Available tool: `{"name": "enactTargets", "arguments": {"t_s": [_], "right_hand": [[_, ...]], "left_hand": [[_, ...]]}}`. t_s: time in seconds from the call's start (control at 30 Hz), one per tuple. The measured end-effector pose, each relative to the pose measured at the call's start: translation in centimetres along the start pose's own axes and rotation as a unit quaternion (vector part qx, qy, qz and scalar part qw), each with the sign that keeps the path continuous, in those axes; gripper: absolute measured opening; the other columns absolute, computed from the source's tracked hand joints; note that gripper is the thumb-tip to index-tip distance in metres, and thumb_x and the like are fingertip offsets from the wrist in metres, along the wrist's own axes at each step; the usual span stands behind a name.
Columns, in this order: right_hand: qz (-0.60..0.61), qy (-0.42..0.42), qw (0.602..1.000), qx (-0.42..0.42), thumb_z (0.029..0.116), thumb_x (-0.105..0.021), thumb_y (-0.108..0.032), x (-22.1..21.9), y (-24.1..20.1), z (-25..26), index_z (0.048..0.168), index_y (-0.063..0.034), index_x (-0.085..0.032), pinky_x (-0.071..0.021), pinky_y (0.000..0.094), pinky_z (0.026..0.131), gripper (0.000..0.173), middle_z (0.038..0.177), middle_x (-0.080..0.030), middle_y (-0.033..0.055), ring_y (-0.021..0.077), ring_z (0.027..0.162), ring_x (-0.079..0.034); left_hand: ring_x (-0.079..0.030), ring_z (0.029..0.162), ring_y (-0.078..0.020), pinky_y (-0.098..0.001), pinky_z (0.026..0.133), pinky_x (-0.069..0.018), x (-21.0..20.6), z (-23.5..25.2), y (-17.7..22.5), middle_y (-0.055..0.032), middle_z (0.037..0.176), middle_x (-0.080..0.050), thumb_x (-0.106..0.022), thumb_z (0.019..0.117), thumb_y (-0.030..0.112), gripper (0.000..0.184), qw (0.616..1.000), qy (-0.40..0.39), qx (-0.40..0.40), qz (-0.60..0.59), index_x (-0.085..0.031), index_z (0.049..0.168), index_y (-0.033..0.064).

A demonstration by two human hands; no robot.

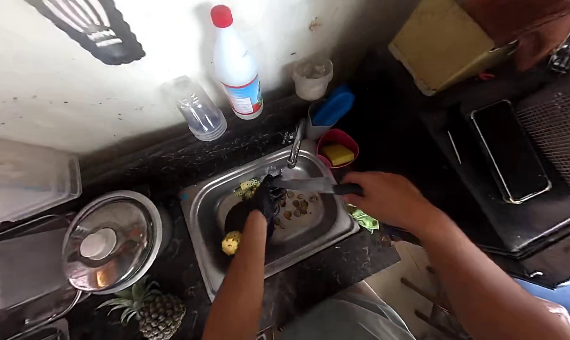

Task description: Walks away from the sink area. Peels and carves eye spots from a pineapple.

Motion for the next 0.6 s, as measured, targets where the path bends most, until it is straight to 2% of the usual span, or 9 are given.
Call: {"name": "enactTargets", "arguments": {"t_s": [0.07,0.1,0.23,0.3,0.33,0.4,0.47,0.53,0.6], "right_hand": [[0.039,0.013,0.999,-0.034,0.0972,-0.061,-0.055,-0.9,3.5,-3.7,0.129,-0.024,-0.067,-0.0528,0.0659,0.083,0.045,0.109,-0.073,0.0117,0.0351,0.1,-0.069],[0.071,0.022,0.996,-0.049,0.0969,-0.061,-0.056,-1.9,5.0,-5.1,0.129,-0.0243,-0.067,-0.0535,0.0649,0.082,0.045,0.107,-0.073,0.011,0.0338,0.097,-0.07],[0.303,0.025,0.948,-0.094,0.0961,-0.065,-0.05,-9.8,8.8,-8.5,0.131,-0.0182,-0.066,-0.058,0.0494,0.078,0.047,0.101,-0.072,0.0061,0.0202,0.086,-0.069],[0.449,0.005,0.887,-0.108,0.0977,-0.064,-0.038,-13.3,9.2,-9.6,0.133,-0.0103,-0.064,-0.0536,0.032,0.06,0.044,0.088,-0.068,0.0027,0.0109,0.066,-0.06],[0.514,-0.013,0.85,-0.113,0.0983,-0.062,-0.034,-14.5,9.3,-10.0,0.133,-0.0088,-0.062,-0.0516,0.0264,0.056,0.043,0.083,-0.066,0.0006,0.0081,0.061,-0.058],[0.605,-0.067,0.786,-0.112,0.0997,-0.058,-0.031,-16.1,9.6,-11.3,0.136,-0.0087,-0.057,-0.0529,0.0244,0.058,0.043,0.082,-0.064,0.0,0.0083,0.062,-0.059],[0.651,-0.111,0.746,-0.088,0.0999,-0.059,-0.03,-16.7,10.3,-12.3,0.135,-0.0092,-0.054,-0.0568,0.0266,0.064,0.042,0.086,-0.065,0.0012,0.0107,0.069,-0.064],[0.665,-0.144,0.729,-0.074,0.0964,-0.065,-0.029,-16.7,11.1,-12.7,0.132,-0.0087,-0.053,-0.0593,0.0299,0.07,0.043,0.096,-0.068,0.0052,0.0142,0.076,-0.068],[0.64,-0.158,0.745,-0.104,0.0889,-0.071,-0.022,-16.3,11.7,-12.6,0.126,-0.0093,-0.052,-0.059,0.0292,0.064,0.044,0.097,-0.067,0.0043,0.0134,0.074,-0.067]], "left_hand": [[-0.067,0.107,-0.0238,-0.0434,0.096,-0.0539,2.0,1.2,1.0,-0.0141,0.119,-0.07,-0.051,0.1079,0.027,0.034,0.967,0.015,-0.078,0.241,-0.067,0.129,0.0052],[-0.067,0.111,-0.0269,-0.0488,0.099,-0.0527,2.4,1.7,2.1,-0.0152,0.123,-0.069,-0.055,0.1059,0.028,0.034,0.948,0.012,-0.115,0.296,-0.067,0.129,0.0065],[-0.07,0.082,-0.0225,-0.0437,0.074,-0.0606,-1.1,3.1,8.7,-0.0143,0.106,-0.071,-0.06,0.103,0.04,0.044,0.932,-0.002,-0.161,0.325,-0.062,0.13,0.0058],[-0.064,0.074,-0.0196,-0.0397,0.069,-0.0558,-4.4,2.8,12.2,-0.0138,0.099,-0.069,-0.051,0.1067,0.041,0.045,0.895,-0.014,-0.151,0.419,-0.063,0.128,0.0031],[-0.063,0.076,-0.0195,-0.0391,0.071,-0.0541,-6.0,2.7,13.6,-0.0138,0.099,-0.068,-0.046,0.1088,0.038,0.043,0.867,-0.023,-0.14,0.478,-0.063,0.127,0.0027],[-0.064,0.106,-0.0302,-0.0469,0.094,-0.051,-8.2,0.7,15.6,-0.0228,0.125,-0.064,-0.042,0.1108,0.026,0.04,0.808,-0.038,-0.089,0.582,-0.058,0.135,-0.0014],[-0.052,0.134,-0.0359,-0.049,0.112,-0.0388,-9.5,-2.0,16.6,-0.027,0.143,-0.053,-0.044,0.1091,0.013,0.037,0.76,-0.027,0.012,0.649,-0.051,0.139,-0.0079],[-0.051,0.136,-0.0399,-0.0525,0.114,-0.0379,-8.8,-1.6,14.4,-0.0298,0.141,-0.055,-0.051,0.1047,0.011,0.036,0.729,-0.004,0.021,0.684,-0.056,0.132,-0.0121],[-0.048,0.138,-0.042,-0.0527,0.114,-0.0363,-9.4,-3.3,14.3,-0.0316,0.143,-0.052,-0.05,0.1057,0.01,0.037,0.71,-0.031,0.03,0.703,-0.053,0.134,-0.0138]]}}
Point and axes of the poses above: each hand's wrist, its own z-axis towards the middle knuckle, its own x-axis out of the back of the hand, y = z × x, the point moved 1 cm from there along z, towards the middle knuckle
